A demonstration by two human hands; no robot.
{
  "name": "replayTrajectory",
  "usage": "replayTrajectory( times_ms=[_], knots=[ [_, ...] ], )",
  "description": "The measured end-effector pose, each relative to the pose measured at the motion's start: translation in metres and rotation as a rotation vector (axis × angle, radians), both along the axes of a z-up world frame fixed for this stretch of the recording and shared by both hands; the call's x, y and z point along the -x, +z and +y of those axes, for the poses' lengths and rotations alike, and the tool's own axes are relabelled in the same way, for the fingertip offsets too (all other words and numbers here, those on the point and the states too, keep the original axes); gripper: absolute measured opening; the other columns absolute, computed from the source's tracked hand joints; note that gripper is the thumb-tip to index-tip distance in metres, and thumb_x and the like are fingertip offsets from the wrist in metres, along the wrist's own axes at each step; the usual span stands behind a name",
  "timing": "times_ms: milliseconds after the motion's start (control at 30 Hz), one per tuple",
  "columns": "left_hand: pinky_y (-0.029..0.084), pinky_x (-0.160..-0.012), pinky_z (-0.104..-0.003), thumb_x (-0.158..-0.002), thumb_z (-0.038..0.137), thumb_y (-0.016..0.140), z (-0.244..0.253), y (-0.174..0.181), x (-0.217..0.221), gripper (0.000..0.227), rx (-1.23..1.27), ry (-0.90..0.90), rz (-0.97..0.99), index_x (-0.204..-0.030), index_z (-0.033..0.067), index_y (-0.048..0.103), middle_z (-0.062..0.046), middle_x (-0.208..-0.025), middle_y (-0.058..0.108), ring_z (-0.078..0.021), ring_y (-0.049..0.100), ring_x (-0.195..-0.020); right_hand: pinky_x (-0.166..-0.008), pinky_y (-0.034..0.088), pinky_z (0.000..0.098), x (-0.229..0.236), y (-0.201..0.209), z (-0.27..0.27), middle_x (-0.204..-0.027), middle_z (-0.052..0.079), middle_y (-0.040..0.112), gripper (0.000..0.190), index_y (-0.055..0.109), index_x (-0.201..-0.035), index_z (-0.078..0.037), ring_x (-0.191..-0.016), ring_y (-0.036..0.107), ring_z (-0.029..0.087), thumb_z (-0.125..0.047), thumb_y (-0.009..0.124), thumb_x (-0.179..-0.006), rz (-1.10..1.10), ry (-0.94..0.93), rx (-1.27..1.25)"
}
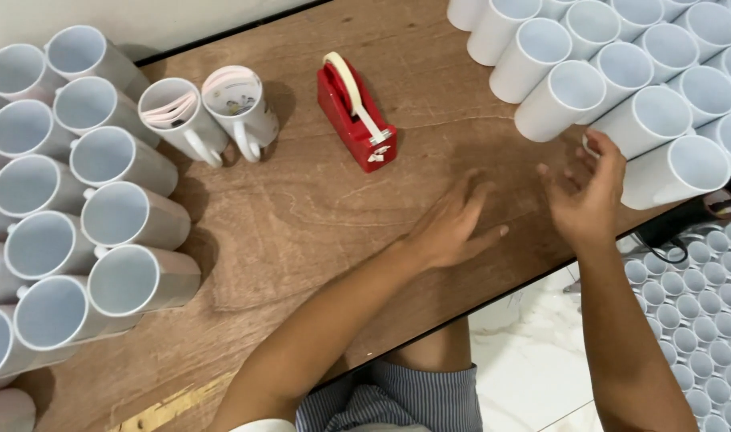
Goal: The person picks up a white mug from a table, applies a strip of clear tape from a red dispenser to the mug's side, and smooths it down. They repeat this process on another mug, then place the finished mugs back on the table among others.
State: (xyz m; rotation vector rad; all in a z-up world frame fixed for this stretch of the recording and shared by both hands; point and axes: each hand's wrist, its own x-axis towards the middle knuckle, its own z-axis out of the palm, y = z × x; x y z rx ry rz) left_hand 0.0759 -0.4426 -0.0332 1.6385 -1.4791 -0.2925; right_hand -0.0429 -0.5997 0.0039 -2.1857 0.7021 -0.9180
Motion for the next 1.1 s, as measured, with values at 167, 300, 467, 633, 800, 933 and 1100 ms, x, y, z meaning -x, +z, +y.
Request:
replayTrajectory(
  times_ms=[167, 300, 467, 633, 800, 933, 1100],
  knots=[
    [0.049, -0.090, -0.053, -0.091, 0.038, 0.053, -0.007, 0.003, -0.003, 0.055, -0.011, -0.007, -0.006, -0.126, 0.0000, 0.035, -0.031, -0.138, 0.032, -0.0457, 0.049, -0.116, -0.095, 0.045, 0.0400, -0.030, 0.023, -0.025, -0.133, 0.023, 0.031, 0.070, 0.030, -0.141, -0.006, -0.122, 0.044, 0.036, -0.015, 0.074, -0.087, 0.160, -0.038, 0.060],
    [0.039, -0.105, -0.057, -0.091, 0.034, 0.056, 0.001, 0.007, -0.004, 0.055, -0.056, -0.039, 0.072, -0.129, 0.0027, 0.033, -0.033, -0.134, 0.033, -0.0480, 0.040, -0.129, -0.099, 0.038, 0.0560, -0.046, 0.035, -0.022, -0.132, 0.027, 0.037, 0.062, 0.031, -0.139, -0.014, -0.126, 0.039, 0.046, -0.032, 0.071, -0.096, 0.419, -0.143, -0.025],
    [0.046, -0.092, -0.051, -0.091, 0.037, 0.054, 0.000, -0.003, -0.002, 0.050, 0.049, 0.015, 0.046, -0.125, 0.0025, 0.038, -0.029, -0.131, 0.037, -0.0434, 0.048, -0.116, -0.076, 0.045, 0.0462, -0.043, -0.005, -0.050, -0.100, 0.022, 0.054, 0.039, 0.040, -0.109, -0.001, -0.094, 0.054, 0.040, -0.023, 0.072, -0.100, 0.243, -0.087, 0.284],
    [0.050, -0.088, -0.044, -0.092, 0.035, 0.053, -0.003, -0.007, -0.003, 0.040, 0.157, 0.033, 0.084, -0.119, 0.0056, 0.043, -0.018, -0.127, 0.042, -0.0340, 0.055, -0.108, -0.069, 0.039, 0.0460, -0.029, 0.000, -0.026, -0.096, 0.022, 0.052, 0.036, 0.040, -0.105, 0.002, -0.085, 0.049, 0.037, -0.018, 0.069, -0.101, 0.191, -0.083, 0.292],
    [0.046, -0.095, -0.036, -0.094, 0.035, 0.050, 0.001, -0.012, -0.002, 0.034, 0.227, 0.034, 0.144, -0.114, 0.0070, 0.048, -0.013, -0.123, 0.045, -0.0255, 0.051, -0.114, -0.066, 0.047, 0.0381, 0.000, 0.011, 0.014, -0.109, 0.022, 0.046, 0.034, 0.038, -0.108, 0.003, -0.090, 0.051, 0.031, -0.011, 0.067, -0.101, -0.070, 0.012, 0.268],
    [0.042, -0.102, -0.041, -0.096, 0.027, 0.050, 0.034, 0.003, 0.003, 0.027, 0.412, 0.127, 0.195, -0.111, 0.0046, 0.049, -0.014, -0.119, 0.049, -0.0284, 0.049, -0.117, -0.077, 0.030, 0.0266, 0.017, 0.017, 0.048, -0.107, 0.009, 0.033, 0.030, 0.026, -0.114, -0.012, -0.090, 0.036, 0.016, -0.003, 0.051, -0.099, -0.262, 0.197, -0.018],
    [0.039, -0.115, -0.043, -0.103, 0.035, 0.045, 0.096, 0.026, -0.017, 0.048, 0.603, 0.072, 0.529, -0.142, 0.0112, 0.030, -0.013, -0.152, 0.024, -0.0258, 0.026, -0.145, -0.109, 0.044, 0.0520, 0.003, -0.001, 0.089, -0.142, 0.008, 0.040, 0.048, 0.036, -0.136, -0.019, -0.134, 0.041, 0.028, -0.037, 0.055, -0.095, -0.572, 0.586, -0.777]
  ],
)
